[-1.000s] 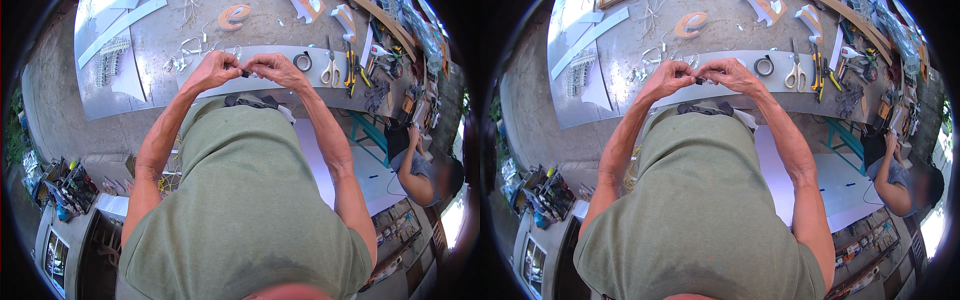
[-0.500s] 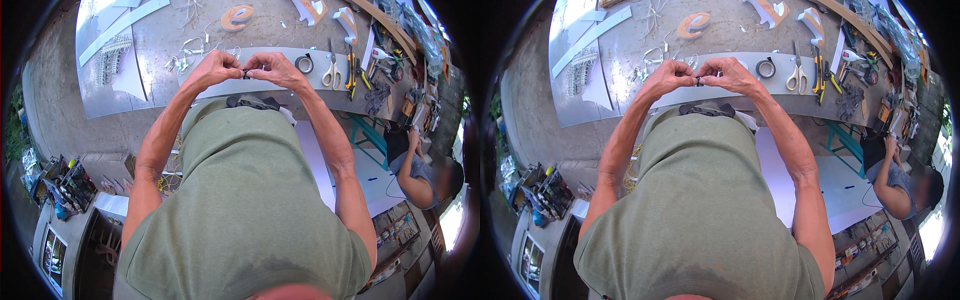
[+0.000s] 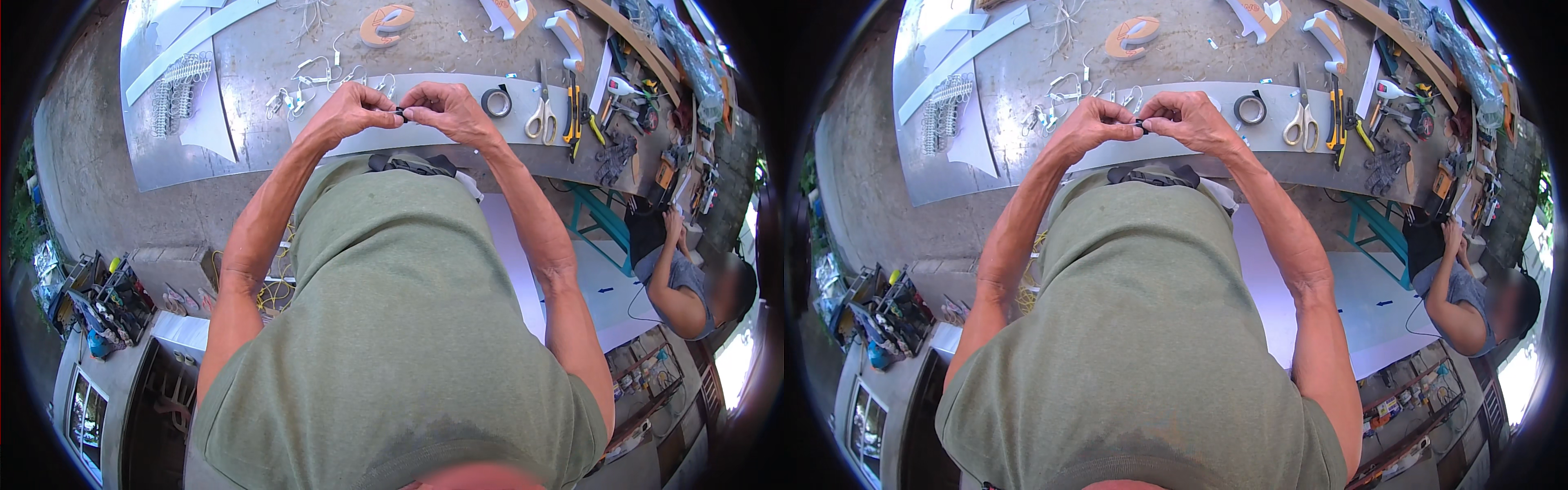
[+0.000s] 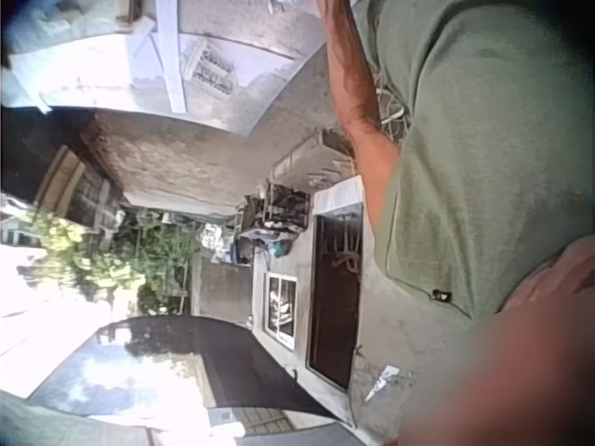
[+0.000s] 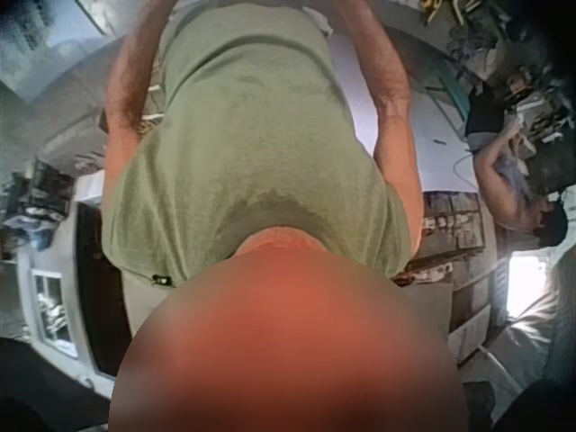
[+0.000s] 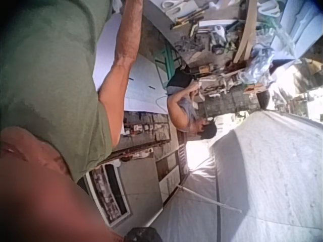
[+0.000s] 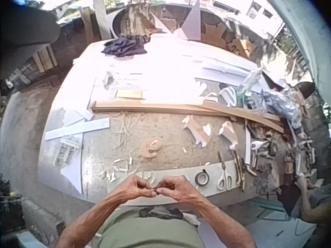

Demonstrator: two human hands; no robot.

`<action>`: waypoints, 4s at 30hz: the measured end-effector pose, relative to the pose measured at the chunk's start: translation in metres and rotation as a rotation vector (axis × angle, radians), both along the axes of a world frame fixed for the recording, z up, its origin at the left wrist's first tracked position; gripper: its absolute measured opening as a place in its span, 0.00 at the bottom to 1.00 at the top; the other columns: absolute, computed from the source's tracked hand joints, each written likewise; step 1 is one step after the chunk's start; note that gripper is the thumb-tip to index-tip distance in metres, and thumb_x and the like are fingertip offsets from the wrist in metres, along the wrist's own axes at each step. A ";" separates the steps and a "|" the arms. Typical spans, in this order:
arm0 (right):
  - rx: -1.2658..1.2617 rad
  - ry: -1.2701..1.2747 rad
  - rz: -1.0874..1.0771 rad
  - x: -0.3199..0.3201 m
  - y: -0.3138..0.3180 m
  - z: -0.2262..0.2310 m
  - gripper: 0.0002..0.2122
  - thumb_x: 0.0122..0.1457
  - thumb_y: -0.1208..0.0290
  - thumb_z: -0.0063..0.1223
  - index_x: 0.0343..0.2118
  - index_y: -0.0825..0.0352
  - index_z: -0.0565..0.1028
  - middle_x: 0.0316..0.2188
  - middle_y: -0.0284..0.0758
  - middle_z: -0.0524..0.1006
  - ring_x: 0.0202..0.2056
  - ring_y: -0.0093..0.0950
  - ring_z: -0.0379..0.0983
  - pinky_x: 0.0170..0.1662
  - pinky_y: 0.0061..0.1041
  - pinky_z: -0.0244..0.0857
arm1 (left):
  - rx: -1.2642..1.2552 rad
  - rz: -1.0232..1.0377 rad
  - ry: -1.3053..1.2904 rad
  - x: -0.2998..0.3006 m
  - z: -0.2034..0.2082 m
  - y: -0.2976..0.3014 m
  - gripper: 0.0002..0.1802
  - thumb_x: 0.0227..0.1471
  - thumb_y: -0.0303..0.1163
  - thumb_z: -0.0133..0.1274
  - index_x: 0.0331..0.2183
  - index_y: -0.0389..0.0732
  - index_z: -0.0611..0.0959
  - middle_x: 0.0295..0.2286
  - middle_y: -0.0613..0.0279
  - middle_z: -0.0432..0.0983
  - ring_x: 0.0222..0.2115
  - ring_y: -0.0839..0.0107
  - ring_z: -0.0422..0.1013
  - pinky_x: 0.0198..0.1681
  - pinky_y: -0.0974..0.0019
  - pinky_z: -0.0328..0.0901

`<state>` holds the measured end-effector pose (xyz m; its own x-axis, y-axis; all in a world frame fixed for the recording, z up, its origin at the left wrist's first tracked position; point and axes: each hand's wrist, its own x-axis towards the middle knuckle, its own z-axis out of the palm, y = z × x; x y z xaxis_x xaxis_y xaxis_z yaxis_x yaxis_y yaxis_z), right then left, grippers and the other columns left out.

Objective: Assembling a sign by applying adhesive and tape to individual foam or vinyl letters.

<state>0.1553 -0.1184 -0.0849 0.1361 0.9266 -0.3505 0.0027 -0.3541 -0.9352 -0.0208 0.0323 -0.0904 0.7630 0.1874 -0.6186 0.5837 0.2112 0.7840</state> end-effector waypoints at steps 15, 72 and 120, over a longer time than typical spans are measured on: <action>0.022 -0.026 0.047 0.003 0.001 -0.001 0.07 0.57 0.74 0.62 0.38 0.65 0.83 0.27 0.28 0.82 0.27 0.16 0.72 0.31 0.19 0.68 | -0.142 0.105 -0.092 -0.007 -0.007 0.000 0.11 0.46 0.32 0.66 0.33 0.36 0.89 0.28 0.60 0.84 0.31 0.74 0.75 0.40 0.68 0.66; -0.204 0.139 0.214 0.013 0.005 0.028 0.13 0.61 0.63 0.57 0.38 0.70 0.80 0.27 0.33 0.81 0.28 0.23 0.75 0.33 0.25 0.69 | 0.151 -0.108 -0.119 0.002 0.029 0.008 0.15 0.48 0.36 0.63 0.30 0.32 0.88 0.20 0.63 0.79 0.22 0.78 0.70 0.25 0.70 0.64; 0.096 -0.118 -0.012 -0.012 -0.030 0.041 0.08 0.59 0.78 0.58 0.42 0.68 0.77 0.28 0.27 0.77 0.25 0.13 0.70 0.28 0.16 0.65 | -0.412 0.238 -0.119 -0.002 0.014 -0.022 0.09 0.50 0.34 0.62 0.33 0.40 0.88 0.27 0.70 0.79 0.30 0.79 0.67 0.39 0.70 0.57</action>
